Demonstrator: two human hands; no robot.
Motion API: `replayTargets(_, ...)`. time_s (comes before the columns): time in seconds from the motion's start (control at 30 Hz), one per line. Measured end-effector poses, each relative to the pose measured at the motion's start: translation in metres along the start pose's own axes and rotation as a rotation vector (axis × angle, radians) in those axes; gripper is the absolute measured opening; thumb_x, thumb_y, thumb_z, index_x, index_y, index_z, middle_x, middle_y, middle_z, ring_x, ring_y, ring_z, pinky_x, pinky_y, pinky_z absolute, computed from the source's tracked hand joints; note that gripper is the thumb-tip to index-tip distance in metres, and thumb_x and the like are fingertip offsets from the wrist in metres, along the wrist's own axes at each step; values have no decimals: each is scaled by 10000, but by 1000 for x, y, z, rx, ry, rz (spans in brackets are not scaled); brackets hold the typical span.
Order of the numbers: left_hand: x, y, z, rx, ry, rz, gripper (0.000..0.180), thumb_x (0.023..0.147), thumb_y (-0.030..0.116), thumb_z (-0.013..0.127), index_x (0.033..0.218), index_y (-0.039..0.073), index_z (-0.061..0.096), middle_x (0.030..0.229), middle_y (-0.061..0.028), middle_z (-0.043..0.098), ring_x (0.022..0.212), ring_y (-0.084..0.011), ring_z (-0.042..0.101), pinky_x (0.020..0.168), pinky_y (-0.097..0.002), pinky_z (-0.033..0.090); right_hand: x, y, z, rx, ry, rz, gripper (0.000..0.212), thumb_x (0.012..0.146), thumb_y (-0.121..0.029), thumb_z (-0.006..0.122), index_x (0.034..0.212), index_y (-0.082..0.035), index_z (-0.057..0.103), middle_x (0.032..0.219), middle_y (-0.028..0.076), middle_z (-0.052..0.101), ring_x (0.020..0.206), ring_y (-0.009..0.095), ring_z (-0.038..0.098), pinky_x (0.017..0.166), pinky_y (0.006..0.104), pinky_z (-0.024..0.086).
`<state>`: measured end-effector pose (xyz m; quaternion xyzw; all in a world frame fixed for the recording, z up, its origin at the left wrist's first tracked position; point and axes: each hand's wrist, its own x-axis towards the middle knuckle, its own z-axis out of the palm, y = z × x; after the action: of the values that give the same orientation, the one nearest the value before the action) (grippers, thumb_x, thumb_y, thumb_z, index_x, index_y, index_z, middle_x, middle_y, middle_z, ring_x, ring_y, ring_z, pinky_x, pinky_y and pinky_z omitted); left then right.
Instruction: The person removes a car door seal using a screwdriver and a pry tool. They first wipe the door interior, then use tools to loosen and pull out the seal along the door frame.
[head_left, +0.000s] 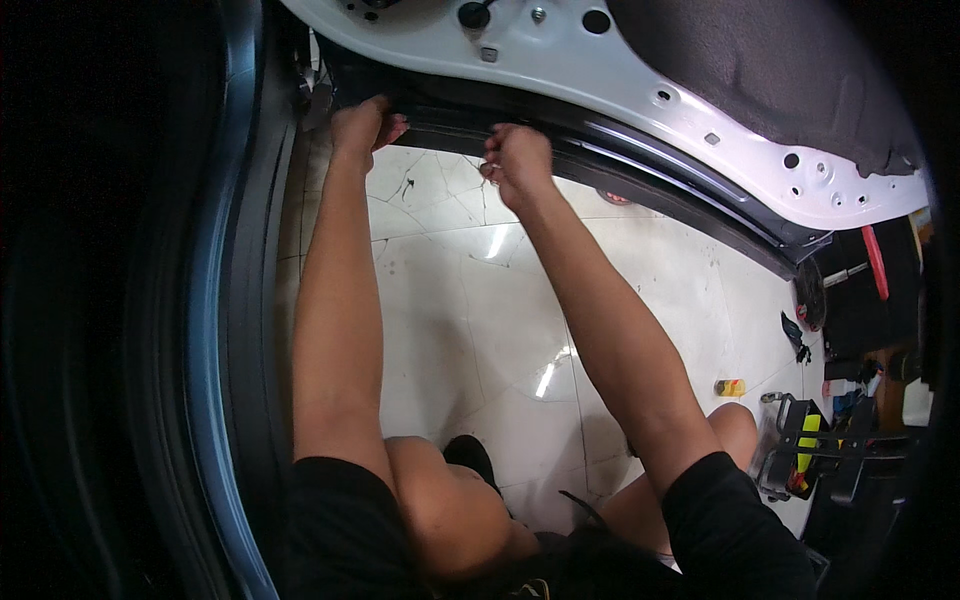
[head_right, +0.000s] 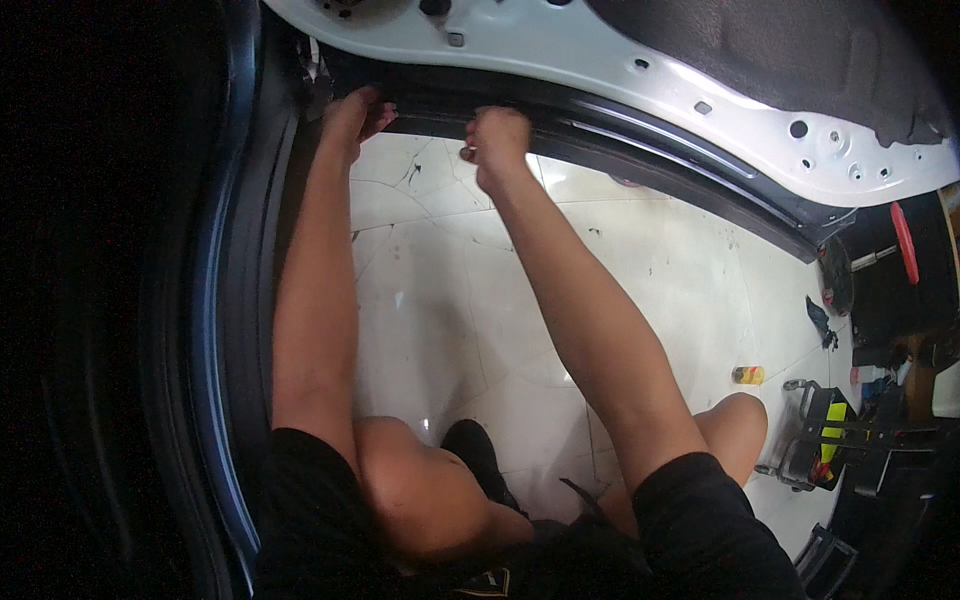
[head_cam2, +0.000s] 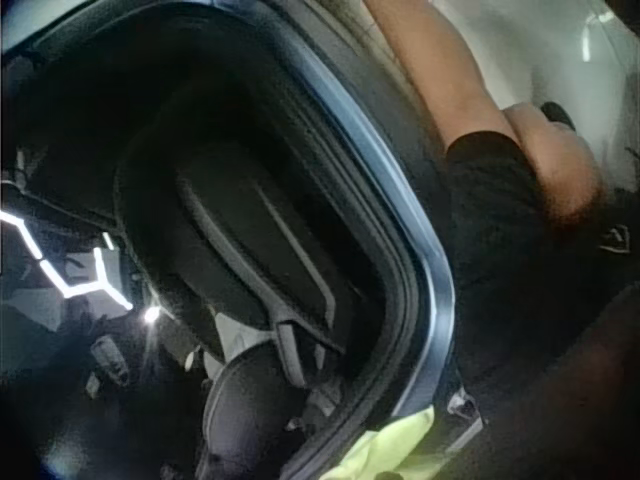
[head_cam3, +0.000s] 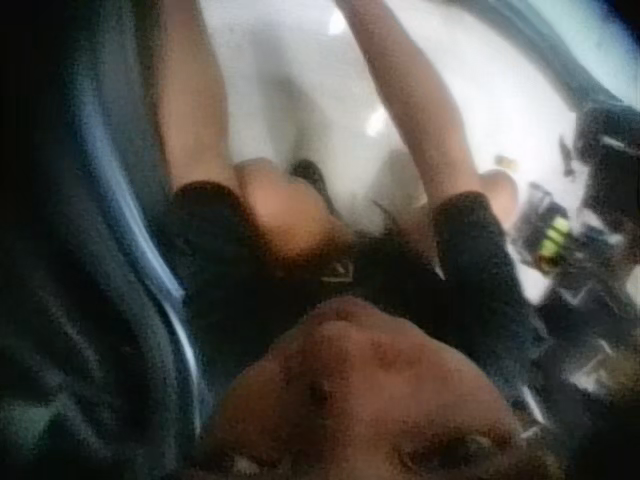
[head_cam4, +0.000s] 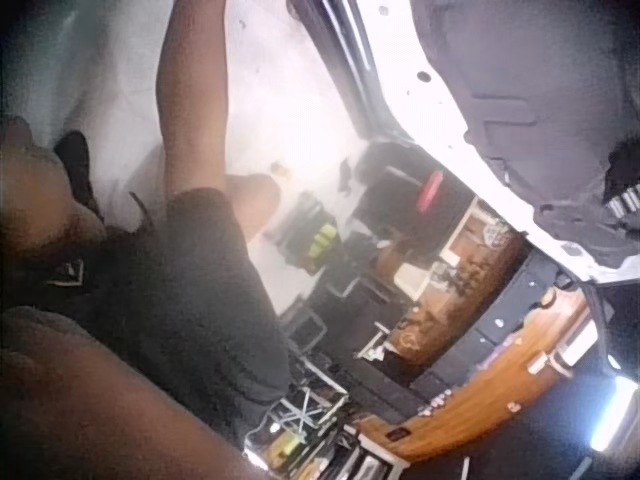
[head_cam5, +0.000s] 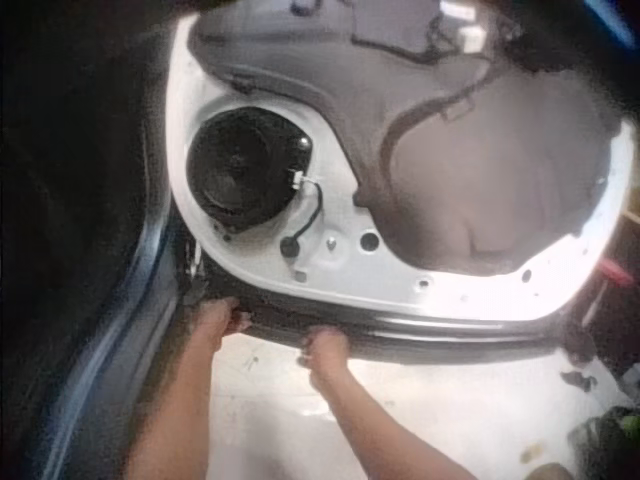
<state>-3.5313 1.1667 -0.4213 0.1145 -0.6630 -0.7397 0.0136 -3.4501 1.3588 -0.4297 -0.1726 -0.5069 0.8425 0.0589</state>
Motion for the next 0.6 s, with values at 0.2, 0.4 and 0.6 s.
replayTargets(0.2,28,-18,-3,-222,-51,-11,117,888,128,673,837,27,704,728,-72,710,554,-112,645,435,-209,395,44,40,88,-125,-189,109,111,928,-96,527,892,-10,588,651,55,509,491,128,404,428,271,323)
replayTargets(0.4,41,-23,-18,-249,-116,-40,101,864,107,714,799,30,716,709,-32,702,552,-84,636,451,-181,435,62,44,132,133,-38,163,124,919,-58,562,815,10,569,707,116,616,520,127,531,420,227,399)
replayTargets(0.6,57,-33,-26,-215,-172,10,87,855,116,730,817,38,728,738,-39,714,583,-81,654,520,-205,521,59,56,144,287,81,92,96,913,-30,558,853,39,529,657,120,554,501,167,519,413,301,421)
